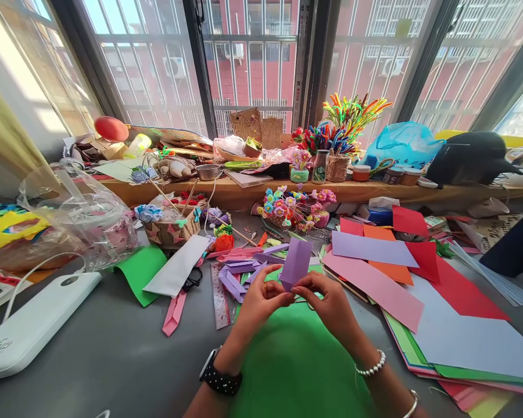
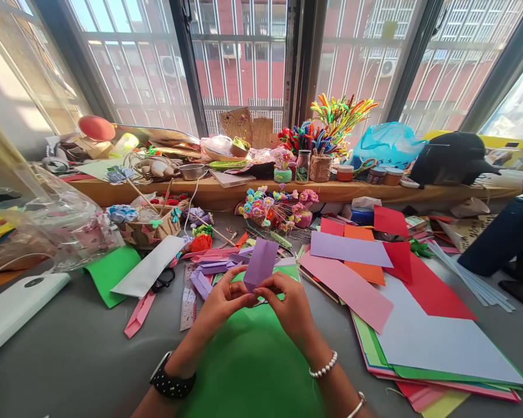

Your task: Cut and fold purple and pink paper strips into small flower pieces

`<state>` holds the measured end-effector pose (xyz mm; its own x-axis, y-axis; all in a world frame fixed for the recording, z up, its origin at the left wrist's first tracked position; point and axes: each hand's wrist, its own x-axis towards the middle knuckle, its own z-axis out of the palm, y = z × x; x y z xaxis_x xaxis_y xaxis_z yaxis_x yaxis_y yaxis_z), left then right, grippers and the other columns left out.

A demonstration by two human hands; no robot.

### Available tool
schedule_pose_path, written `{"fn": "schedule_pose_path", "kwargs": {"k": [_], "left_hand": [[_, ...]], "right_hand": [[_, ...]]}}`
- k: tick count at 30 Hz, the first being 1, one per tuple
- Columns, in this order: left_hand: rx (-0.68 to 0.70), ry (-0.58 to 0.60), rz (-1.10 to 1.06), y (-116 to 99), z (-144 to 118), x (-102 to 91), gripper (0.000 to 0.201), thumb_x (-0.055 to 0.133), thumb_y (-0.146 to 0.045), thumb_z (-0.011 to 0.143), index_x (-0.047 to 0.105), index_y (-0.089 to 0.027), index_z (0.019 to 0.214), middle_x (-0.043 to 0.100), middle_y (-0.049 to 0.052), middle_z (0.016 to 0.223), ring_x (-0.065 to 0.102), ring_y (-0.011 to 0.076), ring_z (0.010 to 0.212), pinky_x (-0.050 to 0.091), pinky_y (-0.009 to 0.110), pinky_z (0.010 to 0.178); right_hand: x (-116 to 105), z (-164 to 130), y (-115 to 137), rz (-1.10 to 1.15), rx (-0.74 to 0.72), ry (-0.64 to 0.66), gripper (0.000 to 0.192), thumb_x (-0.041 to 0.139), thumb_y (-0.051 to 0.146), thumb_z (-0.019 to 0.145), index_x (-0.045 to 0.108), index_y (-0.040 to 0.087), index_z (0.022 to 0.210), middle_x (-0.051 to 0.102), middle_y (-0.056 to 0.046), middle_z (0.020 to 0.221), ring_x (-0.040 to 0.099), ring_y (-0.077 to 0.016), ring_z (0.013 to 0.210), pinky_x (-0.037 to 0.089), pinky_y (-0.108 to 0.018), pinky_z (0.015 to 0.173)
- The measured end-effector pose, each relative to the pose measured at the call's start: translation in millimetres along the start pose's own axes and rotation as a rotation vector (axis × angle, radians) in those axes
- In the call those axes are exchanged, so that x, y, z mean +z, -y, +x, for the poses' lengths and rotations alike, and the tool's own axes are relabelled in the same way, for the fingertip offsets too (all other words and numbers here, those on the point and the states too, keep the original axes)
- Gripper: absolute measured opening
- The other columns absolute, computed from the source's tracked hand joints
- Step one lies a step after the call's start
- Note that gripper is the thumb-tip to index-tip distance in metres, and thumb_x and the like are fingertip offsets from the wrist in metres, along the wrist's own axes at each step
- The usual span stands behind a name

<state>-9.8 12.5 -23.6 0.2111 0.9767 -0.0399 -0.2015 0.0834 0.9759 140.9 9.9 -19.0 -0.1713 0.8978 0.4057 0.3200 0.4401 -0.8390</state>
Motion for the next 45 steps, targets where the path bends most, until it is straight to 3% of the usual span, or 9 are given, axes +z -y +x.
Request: {"fn": "schedule_pose_path", "kwargs": {"k": [5,10,14,17,27,36,45], "left_hand": [[-0.010,-0.040,-0.071,-1.8,-3.1,4.0,0.060,0.072,-0.022,0.057,0.039,-0.013,0.107,0.055,-0.007,0.052,0.059,0.0142,0.056,0.047,0.027,0.060],[-0.025,-0.081,-0.117,-6.2,-5.5,7.4,0.059,0.074,-0.023,0.055,0.042,-0.013,0.104,0.055,-0.007,0.051,0.060,0.0141,0.057,0.048,0.028,0.062],[-0.029,-0.101,-0.133,-7.4,-5.9,8.9,0.059,0.074,-0.024,0.054,0.044,-0.013,0.103,0.055,-0.007,0.050,0.060,0.0144,0.057,0.049,0.029,0.063],[-0.036,-0.099,-0.134,-7.2,-5.7,9.4,0.061,0.074,-0.024,0.054,0.044,-0.013,0.104,0.057,-0.006,0.051,0.060,0.0143,0.056,0.049,0.029,0.063],[-0.066,-0.085,-0.128,-3.6,-4.2,9.0,0.066,0.075,-0.028,0.051,0.044,-0.012,0.107,0.059,-0.003,0.054,0.061,0.0162,0.058,0.048,0.028,0.062],[0.002,-0.071,-0.030,-1.6,-2.5,5.1,0.065,0.075,-0.026,0.053,0.037,-0.015,0.105,0.055,-0.008,0.050,0.061,0.0157,0.055,0.047,0.030,0.062],[0.024,0.016,0.049,-3.3,-1.9,-1.1,0.059,0.072,-0.025,0.057,0.035,-0.017,0.103,0.056,-0.008,0.051,0.061,0.0161,0.057,0.047,0.030,0.062]], "right_hand": [[4.8,-3.2,0.7,0.086,0.051,-0.024,0.012,0.056,0.030,0.076,0.060,0.019,0.078,0.062,-0.003,0.073,0.059,-0.0159,0.067,0.047,-0.027,0.062],[11.1,-4.8,-1.7,0.261,0.161,-0.151,0.043,0.061,0.035,0.071,0.043,0.021,0.108,0.061,-0.003,0.083,0.060,-0.0172,0.072,0.050,-0.029,0.061],[13.2,-4.3,-1.3,0.298,0.193,-0.053,0.025,0.054,0.039,0.076,0.057,0.018,0.089,0.061,-0.006,0.082,0.058,-0.0179,0.073,0.050,-0.028,0.061],[14.5,-4.8,0.9,0.283,0.170,-0.041,0.025,0.051,0.039,0.078,0.060,0.017,0.073,0.060,-0.005,0.074,0.056,-0.0165,0.066,0.048,-0.027,0.059],[18.9,-8.4,3.2,0.249,0.166,-0.107,0.026,0.049,0.039,0.079,0.056,0.018,0.065,0.057,-0.003,0.063,0.056,-0.0165,0.059,0.046,-0.028,0.056],[18.1,-8.4,6.3,0.164,0.196,-0.138,0.030,0.050,0.045,0.076,0.052,0.020,0.060,0.054,-0.001,0.058,0.055,-0.0161,0.056,0.045,-0.026,0.052],[15.8,-7.7,7.3,0.401,0.275,-0.047,0.026,0.056,0.042,0.073,0.060,0.018,0.065,0.061,-0.001,0.063,0.058,-0.0162,0.062,0.047,-0.027,0.060]]}}
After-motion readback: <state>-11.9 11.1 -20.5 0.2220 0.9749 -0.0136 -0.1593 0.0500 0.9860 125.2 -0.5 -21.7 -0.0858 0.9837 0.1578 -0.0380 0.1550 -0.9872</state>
